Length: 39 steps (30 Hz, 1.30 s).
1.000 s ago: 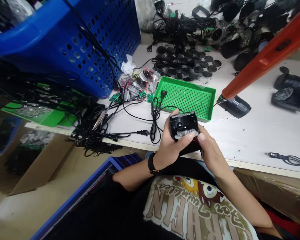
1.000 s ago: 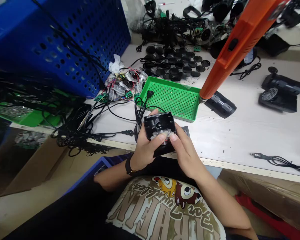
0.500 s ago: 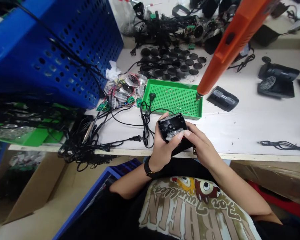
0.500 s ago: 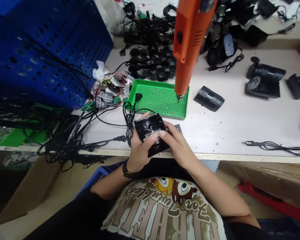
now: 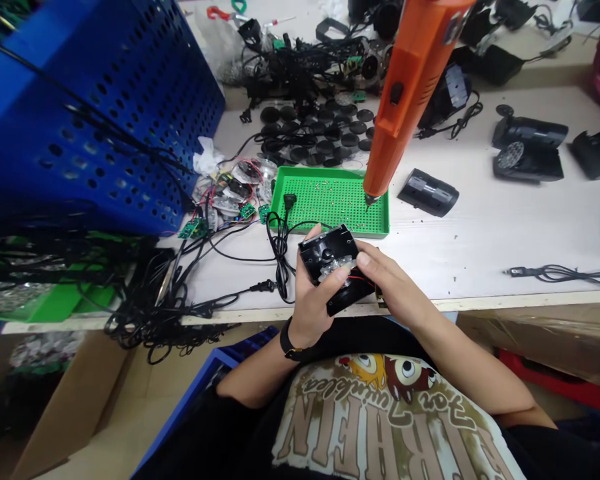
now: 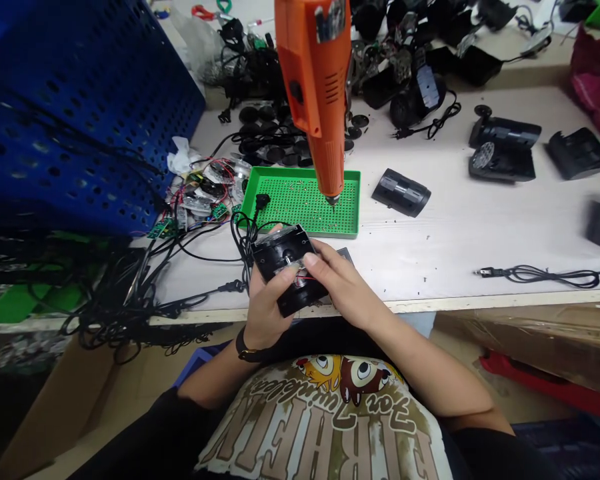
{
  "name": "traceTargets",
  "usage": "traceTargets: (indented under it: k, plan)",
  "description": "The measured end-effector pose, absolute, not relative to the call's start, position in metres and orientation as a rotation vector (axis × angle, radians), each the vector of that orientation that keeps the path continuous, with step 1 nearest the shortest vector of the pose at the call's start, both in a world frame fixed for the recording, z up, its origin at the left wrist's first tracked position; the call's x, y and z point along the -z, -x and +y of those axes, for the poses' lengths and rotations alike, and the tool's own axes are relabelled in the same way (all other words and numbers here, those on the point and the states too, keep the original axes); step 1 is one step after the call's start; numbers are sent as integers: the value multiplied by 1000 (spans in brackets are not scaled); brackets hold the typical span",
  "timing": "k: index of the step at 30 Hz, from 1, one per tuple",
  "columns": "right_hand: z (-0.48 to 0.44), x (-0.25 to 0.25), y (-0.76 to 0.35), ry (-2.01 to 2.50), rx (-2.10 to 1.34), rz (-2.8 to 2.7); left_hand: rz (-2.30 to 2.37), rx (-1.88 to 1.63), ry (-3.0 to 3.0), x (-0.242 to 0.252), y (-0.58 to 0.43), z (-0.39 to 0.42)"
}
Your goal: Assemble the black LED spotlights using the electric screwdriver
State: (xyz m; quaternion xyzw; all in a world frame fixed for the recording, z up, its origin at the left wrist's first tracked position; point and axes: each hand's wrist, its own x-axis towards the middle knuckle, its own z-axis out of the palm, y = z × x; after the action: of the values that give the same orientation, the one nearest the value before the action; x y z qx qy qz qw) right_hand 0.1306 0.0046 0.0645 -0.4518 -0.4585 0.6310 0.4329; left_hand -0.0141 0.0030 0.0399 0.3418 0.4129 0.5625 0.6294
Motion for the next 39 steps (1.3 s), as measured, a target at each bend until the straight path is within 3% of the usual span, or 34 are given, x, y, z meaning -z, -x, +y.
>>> traceTargets:
  k: [9, 15, 19, 24, 32, 35, 39]
  plan:
    - [2, -64, -145, 1108, -1470, -1308, 993, -1306, -765, -49, 15, 9]
    - [-16, -37, -162, 1054, -784, -1619, 915, -1338, -614, -70, 22, 22]
    - [-18, -12, -154, 1019, -573, -1660, 882, -1372, -614, -69, 21, 27]
    - [-16, -27, -154, 955, -622, -1497, 849, -1500, -588, -64, 18, 28]
    - [-2, -82, -146, 1242, -1233, -1304, 930, -1600, -674, -56, 18, 28]
    - [3, -84, -145, 1289, -1124, -1418, 976, -1669, -694, -55, 20, 27]
    - [7, -88, -151, 1222, -742, -1978, 1010, -1701, -690, -59, 25, 28]
